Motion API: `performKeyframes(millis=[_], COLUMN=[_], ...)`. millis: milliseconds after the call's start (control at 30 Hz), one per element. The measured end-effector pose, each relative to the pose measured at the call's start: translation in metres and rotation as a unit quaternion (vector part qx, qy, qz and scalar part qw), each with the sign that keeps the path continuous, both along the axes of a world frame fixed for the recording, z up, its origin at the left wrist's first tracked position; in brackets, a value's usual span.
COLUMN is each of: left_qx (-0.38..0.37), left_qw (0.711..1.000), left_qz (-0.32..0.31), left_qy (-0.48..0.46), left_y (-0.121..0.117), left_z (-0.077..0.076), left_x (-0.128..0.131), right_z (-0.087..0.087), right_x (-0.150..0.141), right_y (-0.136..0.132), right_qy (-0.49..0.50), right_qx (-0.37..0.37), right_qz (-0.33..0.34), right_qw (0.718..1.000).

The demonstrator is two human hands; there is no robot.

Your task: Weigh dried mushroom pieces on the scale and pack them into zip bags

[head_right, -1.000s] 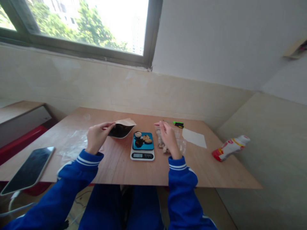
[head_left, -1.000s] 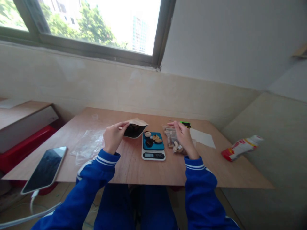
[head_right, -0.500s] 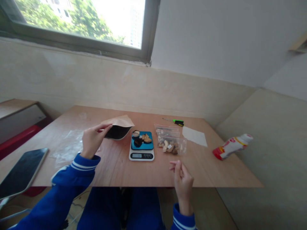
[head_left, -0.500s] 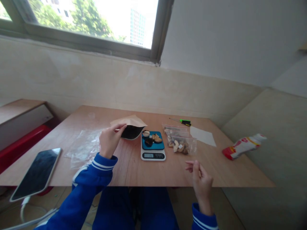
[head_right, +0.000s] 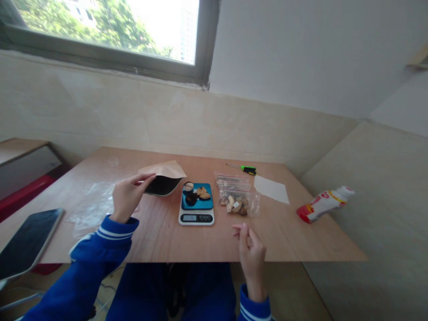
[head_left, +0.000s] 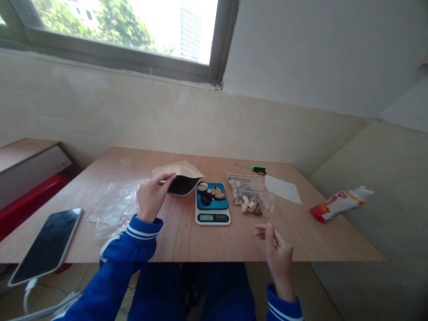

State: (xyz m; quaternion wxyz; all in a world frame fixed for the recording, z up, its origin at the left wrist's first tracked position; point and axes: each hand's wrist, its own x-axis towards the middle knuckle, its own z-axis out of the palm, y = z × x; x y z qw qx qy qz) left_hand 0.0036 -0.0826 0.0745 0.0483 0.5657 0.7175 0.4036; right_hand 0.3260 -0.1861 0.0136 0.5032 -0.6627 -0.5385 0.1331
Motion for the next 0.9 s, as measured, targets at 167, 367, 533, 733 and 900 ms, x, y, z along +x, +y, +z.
performKeyframes(millis=[167, 367, 533, 733, 900], left_qx=[-0.017, -0.038, -0.050, -0.131, -0.119], left_qw=[0.999, 0.997, 0.993, 0.983, 0.976], left_qz=[-0.035, -0.036, -0.048, -0.080, -0.153], left_qy=[0.029, 0.061, 0.094, 0.102, 0.094], left_y=[-0.004, -0.011, -0.004, 0.009, 0.004], left_z=[0.002, 0.005, -0.006, -0.044, -0.071], left_x=[0.010, 0.010, -0.006, -0.009, -0.021], right_z=[0.031, 0.065, 0.056, 0.028, 0.019], right_x=[-0.060, -0.127, -0.104, -0.050, -0.027], right_y=[0.026, 0.075, 0.075, 0.053, 0.036], right_qy=[-0.001, -0.098, -0.019, 0.024, 0.029], right_qx=[0.031, 0.065, 0.073, 0.029, 0.017], right_qz=[0.212, 0.424, 0.339, 0.208, 0.159], right_qw=[0.977, 0.898, 0.938, 0.977, 0.987])
